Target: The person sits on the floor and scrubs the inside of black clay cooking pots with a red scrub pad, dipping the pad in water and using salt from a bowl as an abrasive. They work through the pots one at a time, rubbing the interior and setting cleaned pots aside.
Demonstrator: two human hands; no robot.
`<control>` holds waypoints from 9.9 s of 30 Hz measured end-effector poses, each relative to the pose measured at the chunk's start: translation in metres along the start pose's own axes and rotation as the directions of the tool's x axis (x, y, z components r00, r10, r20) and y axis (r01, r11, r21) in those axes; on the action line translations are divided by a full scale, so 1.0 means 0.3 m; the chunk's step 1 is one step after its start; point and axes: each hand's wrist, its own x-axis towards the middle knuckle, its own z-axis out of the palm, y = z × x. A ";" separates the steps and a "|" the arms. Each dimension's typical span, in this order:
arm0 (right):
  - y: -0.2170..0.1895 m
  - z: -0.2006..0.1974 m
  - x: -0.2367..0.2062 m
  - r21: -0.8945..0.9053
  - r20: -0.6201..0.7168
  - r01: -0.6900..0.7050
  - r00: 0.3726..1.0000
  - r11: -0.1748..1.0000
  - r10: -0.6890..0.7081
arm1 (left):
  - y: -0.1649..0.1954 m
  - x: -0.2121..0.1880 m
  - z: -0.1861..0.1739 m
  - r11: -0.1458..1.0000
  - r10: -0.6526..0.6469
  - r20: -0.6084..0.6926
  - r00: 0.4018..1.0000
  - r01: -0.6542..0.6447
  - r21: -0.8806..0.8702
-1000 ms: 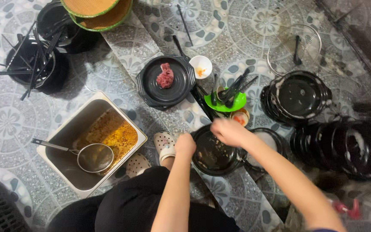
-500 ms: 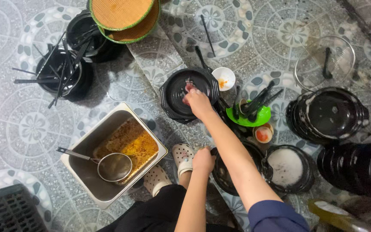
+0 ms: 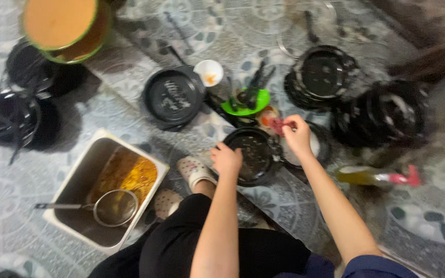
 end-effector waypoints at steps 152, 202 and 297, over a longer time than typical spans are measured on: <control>-0.031 0.521 -0.321 -0.251 0.341 0.100 0.940 0.963 -0.008 | -0.247 0.159 0.099 0.989 0.145 0.185 0.972 -0.148 0.005; -0.093 0.496 -0.408 0.034 0.463 -0.318 0.845 0.948 0.267 | -0.292 0.157 0.085 0.973 0.042 0.373 0.927 0.047 -0.228; -0.040 0.193 -0.440 -0.054 0.917 0.190 0.398 0.980 -0.027 | -0.250 0.144 0.135 0.996 0.086 0.176 0.981 -0.084 -0.021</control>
